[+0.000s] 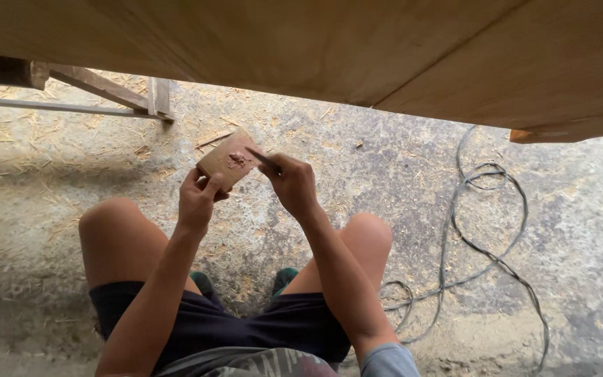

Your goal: The person sits on the floor and uses a putty knife to apply wood filler to the underside of a wooden table. They repeatedly scoop filler from a small board and spread it into gaps and imperfections on the wood surface.

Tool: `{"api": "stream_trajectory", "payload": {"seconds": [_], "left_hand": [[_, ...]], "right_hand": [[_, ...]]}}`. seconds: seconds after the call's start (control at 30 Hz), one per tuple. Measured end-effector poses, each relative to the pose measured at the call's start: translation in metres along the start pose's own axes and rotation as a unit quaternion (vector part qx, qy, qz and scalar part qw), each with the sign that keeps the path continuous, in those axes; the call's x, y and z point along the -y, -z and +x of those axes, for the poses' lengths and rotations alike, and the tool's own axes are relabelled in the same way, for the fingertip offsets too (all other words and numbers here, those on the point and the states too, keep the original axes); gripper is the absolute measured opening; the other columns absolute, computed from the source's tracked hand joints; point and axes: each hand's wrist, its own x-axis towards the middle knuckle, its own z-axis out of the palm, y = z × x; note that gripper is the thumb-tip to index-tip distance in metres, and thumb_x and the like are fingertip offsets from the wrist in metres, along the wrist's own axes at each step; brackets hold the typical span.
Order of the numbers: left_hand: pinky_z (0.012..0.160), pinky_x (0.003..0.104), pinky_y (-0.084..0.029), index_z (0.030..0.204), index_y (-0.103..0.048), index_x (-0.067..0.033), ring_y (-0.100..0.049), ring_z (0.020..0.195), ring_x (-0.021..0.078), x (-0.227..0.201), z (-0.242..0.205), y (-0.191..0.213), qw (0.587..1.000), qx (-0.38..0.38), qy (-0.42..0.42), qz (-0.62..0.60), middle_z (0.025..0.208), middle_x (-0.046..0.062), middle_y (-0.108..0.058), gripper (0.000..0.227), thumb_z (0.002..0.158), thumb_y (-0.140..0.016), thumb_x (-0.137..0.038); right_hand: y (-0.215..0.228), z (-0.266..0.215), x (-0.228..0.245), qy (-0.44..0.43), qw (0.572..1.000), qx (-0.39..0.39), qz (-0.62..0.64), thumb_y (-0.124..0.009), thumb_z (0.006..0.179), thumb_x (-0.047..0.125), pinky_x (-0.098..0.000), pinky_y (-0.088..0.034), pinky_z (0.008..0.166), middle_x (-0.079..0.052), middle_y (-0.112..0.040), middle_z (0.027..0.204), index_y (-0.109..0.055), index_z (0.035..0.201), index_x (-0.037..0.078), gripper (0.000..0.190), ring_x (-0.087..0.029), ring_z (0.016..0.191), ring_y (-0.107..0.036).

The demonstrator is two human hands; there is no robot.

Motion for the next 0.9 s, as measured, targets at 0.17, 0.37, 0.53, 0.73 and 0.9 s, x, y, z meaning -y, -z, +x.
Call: {"api": "stream_trajectory", "payload": {"seconds": [0.17, 0.37, 0.53, 0.73, 0.9], "left_hand": [[0.075, 0.03, -0.062, 0.134, -0.054, 0.0025, -0.071, 0.086, 0.0169, -0.028, -0.006, -0.014, 1.0, -0.007, -0.025, 0.003, 0.105, 0.016, -0.07, 0.048, 0.098, -0.07, -0.025], [0.071, 0.029, -0.06, 0.131, -0.054, 0.0015, -0.067, 0.086, 0.0126, -0.052, -0.018, -0.021, 0.996, -0.035, -0.078, 0.003, 0.104, 0.008, -0.068, 0.044, 0.097, -0.07, -0.023], [0.071, 0.028, -0.061, 0.128, -0.056, 0.0017, -0.069, 0.084, 0.0131, -0.059, -0.024, -0.012, 0.991, -0.088, -0.096, 0.032, 0.103, 0.009, -0.07, 0.039, 0.099, -0.069, -0.022], [0.072, 0.03, -0.063, 0.126, -0.056, 0.0018, -0.07, 0.084, 0.0155, -0.06, -0.033, -0.006, 0.979, -0.136, -0.114, 0.098, 0.103, 0.011, -0.069, 0.04, 0.1, -0.068, -0.027], [0.073, 0.032, -0.065, 0.125, -0.056, 0.0, -0.072, 0.088, 0.018, -0.063, -0.032, -0.004, 0.97, -0.149, -0.131, 0.137, 0.105, 0.014, -0.07, 0.04, 0.099, -0.067, -0.028]], "right_hand": [[0.016, 0.01, -0.001, -0.126, 0.992, -0.004, 0.034, -0.078, 0.098, 0.021, -0.0358, -0.053, 0.062, -0.012, -0.073, 0.08, -0.072, 0.103, 0.003, 0.019, -0.022, 0.067, -0.07], [0.021, 0.011, 0.01, 0.038, 0.995, -0.068, 0.065, -0.061, 0.096, 0.0, -0.0376, -0.054, 0.071, -0.016, -0.068, 0.104, -0.065, 0.118, 0.002, 0.022, -0.03, 0.084, -0.069], [0.015, -0.005, 0.029, 0.071, 0.997, -0.044, 0.003, -0.069, 0.097, 0.002, -0.0379, -0.056, 0.064, -0.011, -0.07, 0.1, -0.072, 0.114, 0.009, 0.018, -0.027, 0.074, -0.071], [0.01, -0.009, 0.044, 0.109, 0.994, -0.024, -0.016, -0.07, 0.094, 0.003, -0.0393, -0.057, 0.062, -0.009, -0.072, 0.105, -0.075, 0.113, 0.008, 0.02, -0.028, 0.075, -0.072], [-0.001, -0.001, 0.051, 0.111, 0.992, -0.019, -0.049, -0.071, 0.094, 0.004, -0.0391, -0.056, 0.059, -0.008, -0.073, 0.104, -0.076, 0.112, 0.009, 0.019, -0.027, 0.072, -0.073]]}}
